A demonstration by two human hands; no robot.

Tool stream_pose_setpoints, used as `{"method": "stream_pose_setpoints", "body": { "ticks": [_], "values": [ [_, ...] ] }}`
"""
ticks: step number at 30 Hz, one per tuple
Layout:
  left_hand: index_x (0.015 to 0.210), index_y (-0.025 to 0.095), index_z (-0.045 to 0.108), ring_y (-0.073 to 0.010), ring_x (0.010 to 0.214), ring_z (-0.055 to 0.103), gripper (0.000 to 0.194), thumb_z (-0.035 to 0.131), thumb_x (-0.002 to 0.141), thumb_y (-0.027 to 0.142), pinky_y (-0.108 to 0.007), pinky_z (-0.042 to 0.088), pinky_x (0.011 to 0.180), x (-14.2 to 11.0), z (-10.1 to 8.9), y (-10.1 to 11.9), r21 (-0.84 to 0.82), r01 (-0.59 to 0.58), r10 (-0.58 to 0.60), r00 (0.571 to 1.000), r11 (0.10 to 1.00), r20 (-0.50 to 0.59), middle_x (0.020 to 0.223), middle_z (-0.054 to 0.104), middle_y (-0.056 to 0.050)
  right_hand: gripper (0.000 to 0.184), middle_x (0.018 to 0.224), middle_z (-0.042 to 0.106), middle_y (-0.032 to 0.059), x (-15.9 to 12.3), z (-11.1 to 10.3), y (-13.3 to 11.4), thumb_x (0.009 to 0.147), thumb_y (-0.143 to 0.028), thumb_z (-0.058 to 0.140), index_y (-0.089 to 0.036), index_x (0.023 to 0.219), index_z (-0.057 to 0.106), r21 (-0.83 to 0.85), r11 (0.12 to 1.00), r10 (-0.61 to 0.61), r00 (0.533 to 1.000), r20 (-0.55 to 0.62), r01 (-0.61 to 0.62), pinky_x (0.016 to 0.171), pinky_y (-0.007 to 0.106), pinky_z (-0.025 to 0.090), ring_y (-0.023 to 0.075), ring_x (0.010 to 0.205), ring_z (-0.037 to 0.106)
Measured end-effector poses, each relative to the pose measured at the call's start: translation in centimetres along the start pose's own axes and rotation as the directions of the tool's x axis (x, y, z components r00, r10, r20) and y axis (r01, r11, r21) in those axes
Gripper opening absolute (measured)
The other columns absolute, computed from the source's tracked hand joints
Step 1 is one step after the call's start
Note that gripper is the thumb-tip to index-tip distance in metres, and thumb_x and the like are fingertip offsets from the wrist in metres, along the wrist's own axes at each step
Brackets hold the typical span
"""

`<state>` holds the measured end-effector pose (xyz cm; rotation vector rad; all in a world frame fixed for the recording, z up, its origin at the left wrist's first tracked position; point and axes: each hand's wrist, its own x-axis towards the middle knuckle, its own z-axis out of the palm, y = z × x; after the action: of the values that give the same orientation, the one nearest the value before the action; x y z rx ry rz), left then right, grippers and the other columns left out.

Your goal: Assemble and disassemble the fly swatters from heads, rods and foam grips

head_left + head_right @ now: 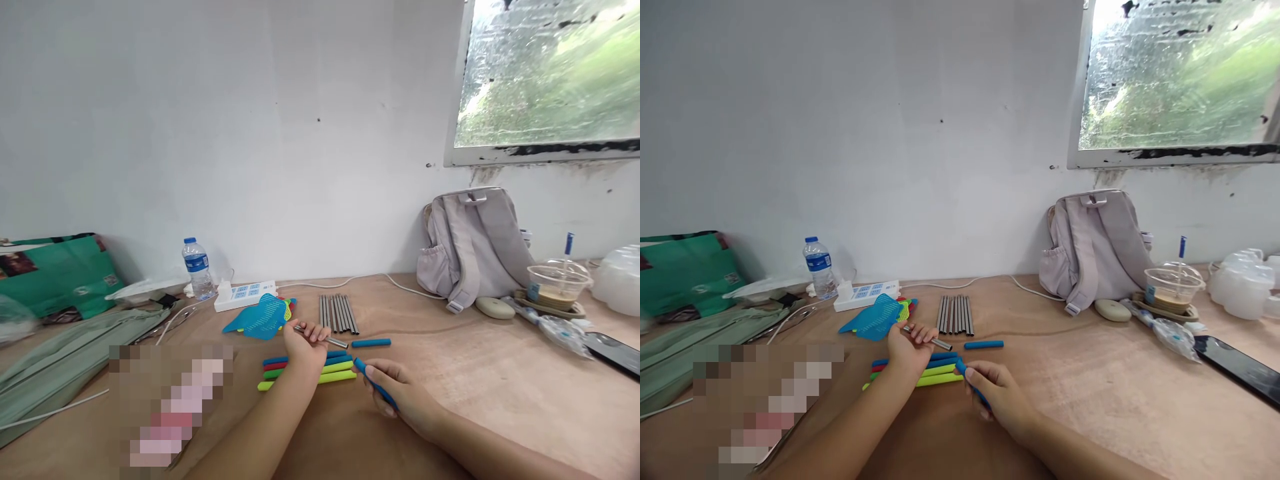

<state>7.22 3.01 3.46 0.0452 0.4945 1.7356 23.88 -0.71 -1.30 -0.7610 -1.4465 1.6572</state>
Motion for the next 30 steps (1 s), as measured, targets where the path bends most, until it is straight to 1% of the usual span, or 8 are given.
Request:
{"method": "stream_pose_setpoints", "body": {
  "ticks": [5, 8, 11, 17, 21, 24, 27, 30],
  "values": [
    [0.055, 0.021, 0.027, -0.0066, 0.028, 0.026, 0.025, 0.038, 0.077, 0.022, -0.021, 0.023, 0.036, -0.6, 0.2, -0.6, 0.017, 0.044, -0.045, 0.999, 0.999, 0.001, 0.038, 0.024, 0.009, 0.042, 0.050, 0.042, -0.0076, 0.0, 0.6, -0.2, 0.069, -0.057, 0.059, -0.016, 0.064, 0.050, -0.066, 0.997, -0.031, 0.997, -0.068, 0.026, 0.036, 0.021, 0.016, 0.0018, 0.033, 0.027],
    [0.055, 0.021, 0.028, -0.0066, 0.028, 0.026, 0.024, 0.039, 0.076, 0.021, -0.021, 0.022, 0.036, -0.8, 0.1, -0.9, 0.021, 0.062, -0.062, 0.998, 0.998, 0.007, 0.038, 0.024, 0.009, 0.042, 0.055, 0.048, -0.0068, 0.3, 0.6, -0.1, 0.064, -0.056, 0.064, -0.017, 0.071, 0.050, -0.006, 1.000, 0.002, 0.994, -0.110, -0.003, 0.036, 0.020, 0.016, 0.0013, 0.033, 0.028],
    [0.054, 0.021, 0.029, -0.0064, 0.028, 0.025, 0.023, 0.038, 0.075, 0.020, -0.021, 0.021, 0.036, -1.0, 0.1, -1.1, 0.023, 0.070, -0.070, 0.997, 0.997, 0.018, 0.038, 0.023, 0.009, 0.042, 0.055, 0.050, -0.0075, 0.3, 0.5, 0.1, 0.063, -0.055, 0.066, -0.019, 0.072, 0.046, 0.045, 0.999, 0.007, 0.992, -0.126, -0.001, 0.036, 0.019, 0.015, 0.0007, 0.032, 0.028],
    [0.053, 0.020, 0.030, -0.0056, 0.028, 0.024, 0.023, 0.039, 0.074, 0.020, -0.020, 0.019, 0.035, -1.3, 0.0, -1.4, 0.031, 0.052, -0.054, 0.996, 0.998, 0.068, 0.037, 0.024, 0.008, 0.044, 0.051, 0.050, -0.0084, 0.1, 0.5, 0.1, 0.061, -0.055, 0.067, -0.019, 0.067, 0.042, 0.056, 0.998, 0.011, 0.989, -0.145, -0.003, 0.035, 0.018, 0.016, 0.0004, 0.030, 0.028],
    [0.052, 0.019, 0.029, -0.0048, 0.027, 0.021, 0.024, 0.037, 0.075, 0.019, -0.020, 0.015, 0.034, -1.6, 0.0, -1.7, 0.045, 0.027, -0.031, 0.995, 0.999, 0.094, 0.037, 0.022, 0.009, 0.047, 0.048, 0.049, -0.0085, 0.1, 0.6, 0.1, 0.057, -0.056, 0.068, -0.019, 0.065, 0.042, 0.003, 1.000, 0.016, 0.983, -0.182, -0.016, 0.034, 0.018, 0.015, 0.0004, 0.029, 0.028],
    [0.051, 0.019, 0.028, -0.0050, 0.026, 0.019, 0.026, 0.036, 0.075, 0.019, -0.021, 0.015, 0.034, -2.4, -0.2, -2.5, 0.063, 0.006, -0.013, 0.994, 0.998, 0.113, 0.036, 0.021, 0.009, 0.047, 0.047, 0.049, -0.0084, 0.2, 0.7, 0.3, 0.056, -0.057, 0.068, -0.019, 0.065, 0.042, -0.039, 0.999, 0.009, 0.981, -0.194, -0.017, 0.033, 0.018, 0.014, 0.0004, 0.029, 0.027],
    [0.049, 0.020, 0.030, -0.0063, 0.027, 0.023, 0.027, 0.037, 0.075, 0.019, -0.021, 0.022, 0.035, -3.3, -0.8, -4.2, 0.119, 0.000, -0.016, 0.990, 0.993, 0.139, 0.034, 0.024, 0.008, 0.048, 0.045, 0.045, -0.0097, 0.4, 0.8, 0.5, 0.055, -0.058, 0.068, -0.019, 0.064, 0.041, -0.049, 0.999, -0.009, 0.980, -0.198, 0.000, 0.033, 0.018, 0.015, 0.0007, 0.029, 0.026],
    [0.047, 0.020, 0.034, -0.0114, 0.041, 0.048, 0.026, 0.041, 0.072, 0.021, -0.024, 0.041, 0.051, -3.6, -1.1, -5.3, 0.262, -0.089, 0.040, 0.981, 0.961, 0.189, 0.035, 0.035, 0.006, 0.048, 0.044, 0.043, -0.0105, 0.4, 0.8, 0.4, 0.056, -0.059, 0.067, -0.020, 0.064, 0.040, -0.033, 0.999, -0.031, 0.979, -0.200, 0.025, 0.033, 0.018, 0.016, 0.0010, 0.029, 0.026]
  ]
}}
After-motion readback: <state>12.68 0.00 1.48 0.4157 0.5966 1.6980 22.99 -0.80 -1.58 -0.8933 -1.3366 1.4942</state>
